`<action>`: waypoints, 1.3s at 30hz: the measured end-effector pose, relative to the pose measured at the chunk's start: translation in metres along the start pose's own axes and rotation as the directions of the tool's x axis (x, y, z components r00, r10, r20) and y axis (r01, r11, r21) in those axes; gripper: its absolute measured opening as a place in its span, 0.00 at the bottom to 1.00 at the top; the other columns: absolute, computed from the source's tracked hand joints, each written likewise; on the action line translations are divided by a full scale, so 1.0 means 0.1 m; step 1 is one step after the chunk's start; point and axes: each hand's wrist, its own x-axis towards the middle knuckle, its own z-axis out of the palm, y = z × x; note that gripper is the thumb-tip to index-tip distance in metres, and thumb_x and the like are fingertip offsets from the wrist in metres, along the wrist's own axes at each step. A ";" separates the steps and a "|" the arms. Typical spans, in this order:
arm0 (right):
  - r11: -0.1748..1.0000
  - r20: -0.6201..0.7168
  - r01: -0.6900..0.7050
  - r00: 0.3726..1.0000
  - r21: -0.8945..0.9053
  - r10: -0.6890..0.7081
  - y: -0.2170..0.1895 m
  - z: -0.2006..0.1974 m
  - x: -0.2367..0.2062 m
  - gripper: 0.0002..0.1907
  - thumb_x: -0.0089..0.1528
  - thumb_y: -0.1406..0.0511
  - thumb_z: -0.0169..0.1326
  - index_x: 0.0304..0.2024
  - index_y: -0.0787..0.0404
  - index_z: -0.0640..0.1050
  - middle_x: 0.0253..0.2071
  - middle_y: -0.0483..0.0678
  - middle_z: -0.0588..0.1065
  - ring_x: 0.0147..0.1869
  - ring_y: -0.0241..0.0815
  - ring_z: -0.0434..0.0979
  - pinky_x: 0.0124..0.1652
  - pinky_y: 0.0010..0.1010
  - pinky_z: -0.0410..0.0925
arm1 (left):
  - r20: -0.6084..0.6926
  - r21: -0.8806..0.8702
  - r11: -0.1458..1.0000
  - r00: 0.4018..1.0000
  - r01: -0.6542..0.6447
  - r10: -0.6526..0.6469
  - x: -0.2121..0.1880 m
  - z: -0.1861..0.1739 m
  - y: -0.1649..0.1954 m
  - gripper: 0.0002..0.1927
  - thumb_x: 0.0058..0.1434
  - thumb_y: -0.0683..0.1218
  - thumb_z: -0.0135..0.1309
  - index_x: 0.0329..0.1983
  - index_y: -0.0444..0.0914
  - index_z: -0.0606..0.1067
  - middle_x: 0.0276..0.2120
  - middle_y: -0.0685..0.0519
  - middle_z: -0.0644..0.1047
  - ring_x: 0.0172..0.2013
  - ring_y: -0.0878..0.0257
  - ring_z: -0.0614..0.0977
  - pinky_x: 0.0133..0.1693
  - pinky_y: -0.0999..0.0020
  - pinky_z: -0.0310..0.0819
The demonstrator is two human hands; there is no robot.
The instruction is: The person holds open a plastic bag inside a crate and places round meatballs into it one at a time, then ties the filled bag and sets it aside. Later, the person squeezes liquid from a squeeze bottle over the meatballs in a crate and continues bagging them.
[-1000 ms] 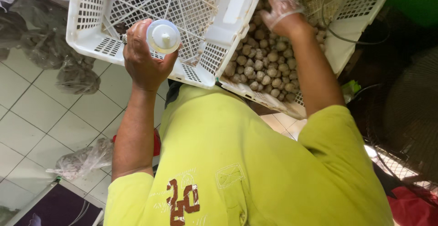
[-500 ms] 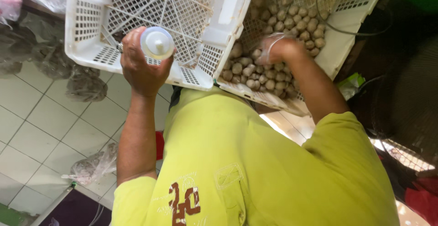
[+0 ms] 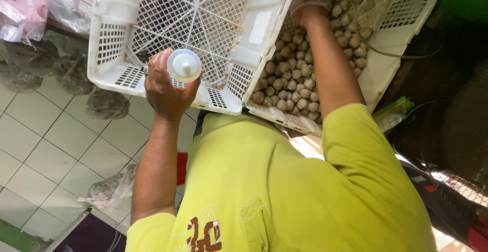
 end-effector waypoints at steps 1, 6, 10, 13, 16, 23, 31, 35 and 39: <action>1.000 0.012 -0.016 1.000 -0.009 0.016 -0.07 0.00 -0.13 0.30 0.69 0.53 0.39 0.73 0.52 0.61 0.66 0.62 0.62 0.66 0.66 0.57 0.58 0.65 0.52 | -0.004 -0.006 1.000 1.000 0.008 -0.008 0.00 0.00 0.00 0.39 0.60 0.53 0.75 0.66 0.37 0.64 0.55 0.44 0.75 0.55 0.45 0.80 0.54 0.53 0.79; 0.988 0.109 0.108 0.989 -0.115 -0.095 -0.15 0.03 -0.94 0.32 0.69 0.44 0.34 0.71 0.49 0.63 0.76 0.55 0.58 0.80 0.63 0.50 0.68 0.65 0.46 | 0.008 -0.031 0.999 1.000 -0.015 0.015 -0.01 -0.02 -0.03 0.38 0.60 0.50 0.72 0.66 0.38 0.64 0.56 0.44 0.75 0.56 0.45 0.80 0.55 0.53 0.79; 0.990 0.293 0.123 0.951 -0.064 -0.099 -0.16 0.00 -1.55 0.34 0.70 0.43 0.39 0.68 0.54 0.72 0.72 0.54 0.67 0.76 0.58 0.60 0.66 0.63 0.56 | 0.031 -0.058 0.997 0.998 -0.044 0.046 -0.06 -0.03 -0.07 0.38 0.60 0.50 0.71 0.67 0.37 0.63 0.56 0.44 0.75 0.55 0.44 0.80 0.54 0.52 0.79; 0.958 0.169 0.283 0.947 -0.044 -0.272 -0.34 -0.01 -1.89 0.33 0.65 0.42 0.45 0.65 0.51 0.74 0.68 0.53 0.67 0.72 0.57 0.59 0.66 0.61 0.50 | 0.050 -0.105 0.991 0.995 -0.085 0.091 -0.08 -0.04 -0.11 0.39 0.60 0.50 0.71 0.68 0.36 0.62 0.57 0.42 0.74 0.56 0.43 0.80 0.54 0.52 0.79; 0.834 0.200 0.540 0.810 0.111 -0.551 -0.67 0.02 -1.98 0.25 0.65 0.46 0.47 0.61 0.43 0.76 0.71 0.50 0.65 0.74 0.54 0.59 0.68 0.57 0.50 | 0.053 -0.138 0.986 0.994 -0.090 0.098 -0.09 -0.06 -0.12 0.39 0.61 0.49 0.71 0.68 0.36 0.63 0.58 0.43 0.74 0.57 0.44 0.80 0.55 0.52 0.79; 0.890 0.286 0.453 0.861 -0.054 -0.421 -1.04 0.18 -1.85 0.30 0.61 0.52 0.50 0.66 0.49 0.72 0.70 0.57 0.63 0.73 0.60 0.57 0.66 0.67 0.49 | 0.045 -0.166 0.984 0.996 -0.071 0.080 -0.06 -0.09 -0.05 0.38 0.64 0.51 0.74 0.67 0.36 0.64 0.57 0.43 0.74 0.58 0.44 0.79 0.57 0.52 0.78; 0.889 0.313 0.310 0.927 -0.336 -0.205 -0.67 0.54 -1.74 0.39 0.60 0.44 0.45 0.71 0.49 0.65 0.75 0.54 0.56 0.77 0.63 0.52 0.65 0.81 0.41 | 0.021 -0.213 0.976 0.999 -0.044 0.050 -0.10 -0.09 -0.10 0.38 0.64 0.50 0.75 0.67 0.36 0.64 0.57 0.42 0.74 0.58 0.44 0.78 0.59 0.51 0.77; 0.929 0.487 0.105 0.869 -0.356 0.088 -0.08 0.40 -1.87 0.40 0.60 0.33 0.44 0.70 0.38 0.68 0.80 0.46 0.51 0.82 0.56 0.43 0.73 0.72 0.37 | 0.040 -0.153 0.987 0.998 -0.043 0.050 -0.10 -0.09 -0.10 0.37 0.63 0.50 0.74 0.66 0.35 0.64 0.57 0.41 0.74 0.58 0.43 0.79 0.57 0.51 0.77; 0.977 0.277 -0.182 0.938 -0.113 0.207 0.39 0.33 -1.93 0.43 0.59 0.35 0.48 0.71 0.43 0.64 0.79 0.48 0.47 0.83 0.64 0.31 0.71 0.71 0.39 | 0.065 -0.150 0.988 0.996 -0.044 0.054 -0.08 -0.08 -0.09 0.36 0.63 0.48 0.72 0.66 0.35 0.65 0.57 0.41 0.74 0.57 0.43 0.79 0.57 0.52 0.78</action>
